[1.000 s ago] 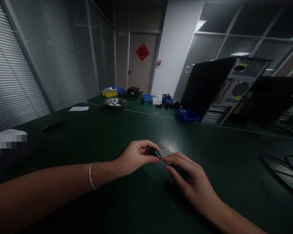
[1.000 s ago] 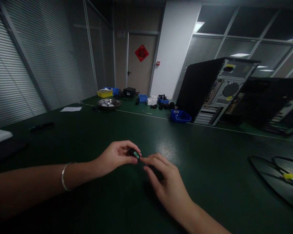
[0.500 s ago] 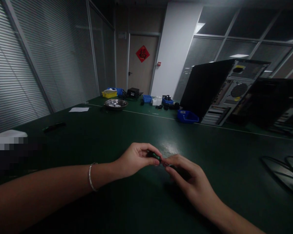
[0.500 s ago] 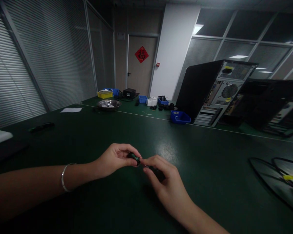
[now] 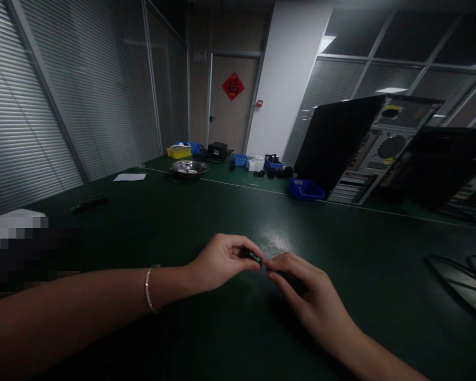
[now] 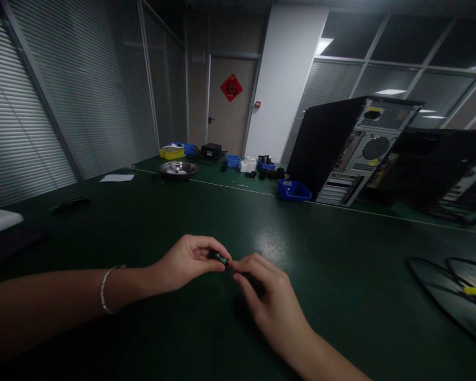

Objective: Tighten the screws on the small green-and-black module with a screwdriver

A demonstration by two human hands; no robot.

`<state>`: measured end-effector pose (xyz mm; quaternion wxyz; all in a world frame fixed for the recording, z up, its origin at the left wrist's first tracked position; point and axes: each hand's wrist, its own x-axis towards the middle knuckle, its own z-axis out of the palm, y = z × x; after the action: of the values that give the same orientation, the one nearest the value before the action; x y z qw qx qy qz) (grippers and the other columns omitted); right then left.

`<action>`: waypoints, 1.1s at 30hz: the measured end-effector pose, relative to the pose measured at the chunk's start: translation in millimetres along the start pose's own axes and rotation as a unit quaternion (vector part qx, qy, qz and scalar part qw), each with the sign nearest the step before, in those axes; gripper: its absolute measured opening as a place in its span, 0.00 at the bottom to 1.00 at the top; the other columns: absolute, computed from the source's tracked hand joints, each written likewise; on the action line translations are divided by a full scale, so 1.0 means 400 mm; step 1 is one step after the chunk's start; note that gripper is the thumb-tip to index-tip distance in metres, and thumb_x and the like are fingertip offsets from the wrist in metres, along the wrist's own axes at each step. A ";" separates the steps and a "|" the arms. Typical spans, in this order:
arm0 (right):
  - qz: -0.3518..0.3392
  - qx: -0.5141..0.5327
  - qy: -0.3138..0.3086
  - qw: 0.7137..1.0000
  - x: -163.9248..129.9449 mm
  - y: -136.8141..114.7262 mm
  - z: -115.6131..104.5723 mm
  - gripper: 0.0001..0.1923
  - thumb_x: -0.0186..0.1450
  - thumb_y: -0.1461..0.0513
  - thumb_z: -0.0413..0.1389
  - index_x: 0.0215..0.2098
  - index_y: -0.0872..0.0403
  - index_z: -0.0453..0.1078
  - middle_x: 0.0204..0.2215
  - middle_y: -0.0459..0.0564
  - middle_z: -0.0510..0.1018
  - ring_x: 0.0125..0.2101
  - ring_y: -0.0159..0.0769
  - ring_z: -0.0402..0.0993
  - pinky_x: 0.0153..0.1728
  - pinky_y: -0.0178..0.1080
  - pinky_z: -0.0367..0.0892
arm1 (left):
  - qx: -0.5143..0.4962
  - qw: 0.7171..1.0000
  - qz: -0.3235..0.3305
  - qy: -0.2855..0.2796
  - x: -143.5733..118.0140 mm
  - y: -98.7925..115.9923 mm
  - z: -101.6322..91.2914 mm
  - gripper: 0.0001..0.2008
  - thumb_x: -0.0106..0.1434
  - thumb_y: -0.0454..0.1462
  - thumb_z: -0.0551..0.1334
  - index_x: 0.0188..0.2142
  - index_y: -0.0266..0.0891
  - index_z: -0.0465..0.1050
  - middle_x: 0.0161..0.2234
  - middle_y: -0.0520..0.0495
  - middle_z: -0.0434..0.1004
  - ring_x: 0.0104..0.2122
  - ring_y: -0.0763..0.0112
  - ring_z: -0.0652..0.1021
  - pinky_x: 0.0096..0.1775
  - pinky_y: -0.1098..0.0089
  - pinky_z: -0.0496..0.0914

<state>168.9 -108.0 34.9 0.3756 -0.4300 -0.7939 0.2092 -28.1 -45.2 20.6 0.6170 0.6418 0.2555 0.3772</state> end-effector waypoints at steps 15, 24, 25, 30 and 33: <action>0.039 -0.057 -0.022 0.997 0.000 0.009 -0.008 0.12 0.68 0.65 0.52 0.47 0.50 0.72 0.38 0.51 0.78 0.39 0.39 0.75 0.39 0.41 0.71 | 0.013 0.998 -0.060 0.028 0.011 -0.004 -0.012 0.14 0.56 0.32 0.68 0.43 0.34 0.73 0.34 0.47 0.77 0.32 0.71 0.78 0.39 0.66 0.72; 0.000 -0.016 -0.021 1.000 0.000 0.008 -0.003 0.14 0.68 0.66 0.52 0.51 0.49 0.71 0.47 0.51 0.75 0.49 0.37 0.72 0.49 0.40 0.68 | -0.172 0.980 -0.101 0.008 0.013 -0.006 -0.002 0.07 0.63 0.30 0.61 0.42 0.33 0.71 0.41 0.42 0.76 0.41 0.66 0.78 0.49 0.59 0.70; -0.003 -0.015 -0.019 1.000 -0.001 0.009 -0.003 0.14 0.68 0.66 0.52 0.51 0.49 0.71 0.48 0.51 0.75 0.49 0.37 0.72 0.50 0.40 0.68 | -0.177 0.979 -0.105 -0.002 0.012 -0.006 -0.002 0.10 0.61 0.29 0.63 0.43 0.34 0.70 0.40 0.43 0.76 0.41 0.66 0.78 0.49 0.59 0.70; -0.014 0.000 -0.013 1.000 -0.006 0.011 -0.003 0.13 0.68 0.66 0.53 0.49 0.49 0.72 0.45 0.50 0.76 0.48 0.36 0.73 0.49 0.39 0.70 | -0.170 0.979 -0.107 -0.035 0.009 -0.011 -0.002 0.22 0.56 0.28 0.67 0.50 0.37 0.68 0.41 0.45 0.76 0.42 0.65 0.78 0.48 0.59 0.71; -0.017 0.004 0.006 1.000 -0.005 0.012 -0.003 0.12 0.68 0.66 0.53 0.48 0.48 0.73 0.45 0.51 0.76 0.48 0.37 0.73 0.49 0.40 0.70 | -0.164 0.982 -0.088 -0.014 0.012 -0.011 -0.002 0.18 0.57 0.30 0.68 0.47 0.36 0.71 0.40 0.45 0.76 0.40 0.66 0.79 0.48 0.59 0.71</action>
<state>173.2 -107.1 31.7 0.3856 -0.4158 -0.7983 0.2031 -25.6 -40.4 17.2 0.7482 0.5120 0.2372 0.3491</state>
